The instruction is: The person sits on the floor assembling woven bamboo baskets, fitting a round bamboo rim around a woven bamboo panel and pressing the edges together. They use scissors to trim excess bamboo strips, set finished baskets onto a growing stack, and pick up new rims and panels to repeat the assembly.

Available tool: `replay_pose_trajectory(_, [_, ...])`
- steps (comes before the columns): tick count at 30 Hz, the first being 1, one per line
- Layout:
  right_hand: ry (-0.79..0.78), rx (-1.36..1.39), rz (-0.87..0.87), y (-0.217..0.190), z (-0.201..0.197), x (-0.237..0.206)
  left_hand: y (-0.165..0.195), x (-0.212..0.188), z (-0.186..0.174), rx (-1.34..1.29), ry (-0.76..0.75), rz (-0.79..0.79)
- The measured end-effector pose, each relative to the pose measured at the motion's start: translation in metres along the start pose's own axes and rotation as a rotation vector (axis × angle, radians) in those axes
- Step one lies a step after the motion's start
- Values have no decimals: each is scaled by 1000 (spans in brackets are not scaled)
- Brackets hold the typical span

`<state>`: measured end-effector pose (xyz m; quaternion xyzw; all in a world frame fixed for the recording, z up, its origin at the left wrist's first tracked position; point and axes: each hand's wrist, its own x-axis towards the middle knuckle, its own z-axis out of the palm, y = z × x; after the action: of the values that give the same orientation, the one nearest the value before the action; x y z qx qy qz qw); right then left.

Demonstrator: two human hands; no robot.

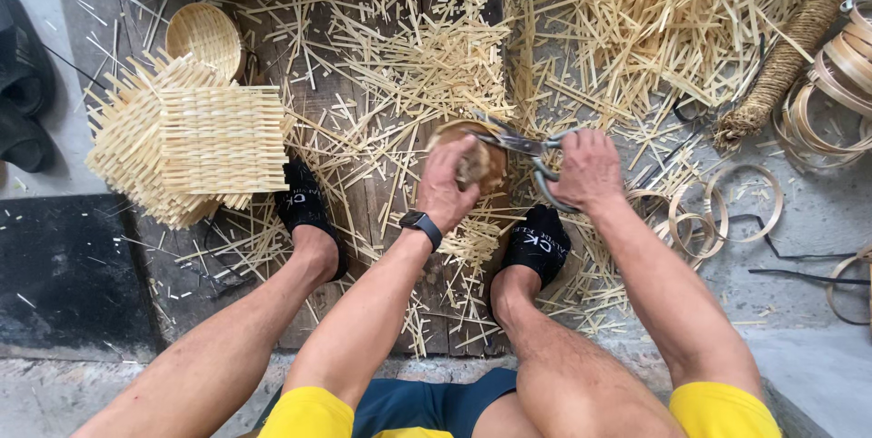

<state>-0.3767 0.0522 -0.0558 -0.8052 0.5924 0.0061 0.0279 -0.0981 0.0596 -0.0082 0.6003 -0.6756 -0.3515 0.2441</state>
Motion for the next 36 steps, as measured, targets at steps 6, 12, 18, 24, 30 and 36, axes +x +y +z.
replay_pose_trajectory(6, [-182,16,30,13,9,-6,2,2,-10,97,-63,62])
replay_pose_trajectory(12, [-8,23,-14,9,-7,-1,7,11,-25,90,-190,82])
replay_pose_trajectory(18, [-269,30,49,4,0,9,5,20,-33,138,-315,163])
replay_pose_trajectory(24, [-286,72,36,24,9,-12,2,33,-44,124,-431,234])
replay_pose_trajectory(30, [-365,86,77,4,-14,-3,4,36,-47,134,-498,252])
replay_pose_trajectory(36, [-263,166,76,-8,-11,6,5,37,-46,80,-559,270])
